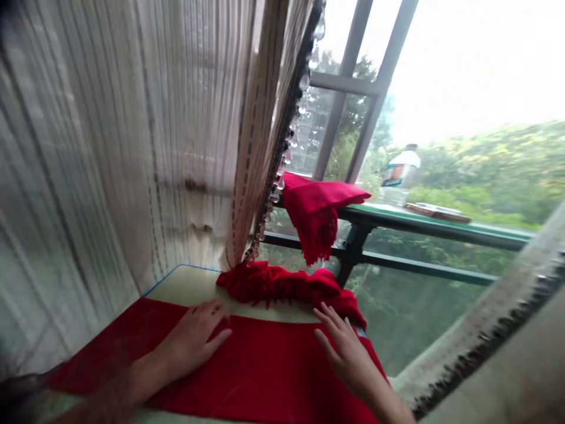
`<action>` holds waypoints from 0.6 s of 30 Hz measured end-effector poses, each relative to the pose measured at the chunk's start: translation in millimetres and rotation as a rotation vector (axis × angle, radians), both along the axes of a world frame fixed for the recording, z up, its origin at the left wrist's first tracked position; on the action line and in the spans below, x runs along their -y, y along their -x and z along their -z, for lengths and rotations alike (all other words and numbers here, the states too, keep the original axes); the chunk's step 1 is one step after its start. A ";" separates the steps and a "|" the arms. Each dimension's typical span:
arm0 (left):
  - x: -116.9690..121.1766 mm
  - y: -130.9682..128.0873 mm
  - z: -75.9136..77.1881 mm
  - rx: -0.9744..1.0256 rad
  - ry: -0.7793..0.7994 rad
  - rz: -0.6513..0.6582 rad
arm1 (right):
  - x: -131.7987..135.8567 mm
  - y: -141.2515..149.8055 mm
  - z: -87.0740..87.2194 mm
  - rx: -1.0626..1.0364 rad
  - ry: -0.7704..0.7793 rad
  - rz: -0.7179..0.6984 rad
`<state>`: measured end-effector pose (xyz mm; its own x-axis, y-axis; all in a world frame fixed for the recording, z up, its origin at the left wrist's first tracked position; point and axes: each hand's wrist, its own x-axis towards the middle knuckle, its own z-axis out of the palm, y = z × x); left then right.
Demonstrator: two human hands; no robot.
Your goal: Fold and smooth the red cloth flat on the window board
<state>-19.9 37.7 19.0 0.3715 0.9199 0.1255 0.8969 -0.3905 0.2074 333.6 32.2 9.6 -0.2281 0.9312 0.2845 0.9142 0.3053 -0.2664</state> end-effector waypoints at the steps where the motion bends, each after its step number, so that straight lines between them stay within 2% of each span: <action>1: -1.8 -5.4 -2.4 0.007 0.004 -0.008 | 2.7 -4.6 6.7 0.022 0.035 0.016; 3: -4.1 -15.6 -3.7 0.021 0.057 -0.019 | 6.0 -7.6 19.8 0.060 0.076 0.046; 6: -4.2 -27.6 3.6 0.007 0.102 -0.047 | 6.5 -4.2 31.7 0.085 0.101 0.064; 10: 0.2 -35.0 17.6 -0.046 0.106 -0.067 | 6.3 -4.2 32.2 0.081 0.097 0.073; 13: 3.8 -35.9 21.8 -0.060 0.099 -0.068 | 7.3 -10.8 33.4 0.075 0.094 0.094; 18: 6.4 -34.7 25.4 -0.064 0.148 -0.110 | 5.6 -19.5 50.3 0.075 0.131 0.111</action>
<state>14.8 31.3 -6.3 0.2707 0.9620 -0.0346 0.9456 -0.2590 0.1968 353.1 26.6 -40.7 -0.1383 0.9796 0.1456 0.9591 0.1692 -0.2271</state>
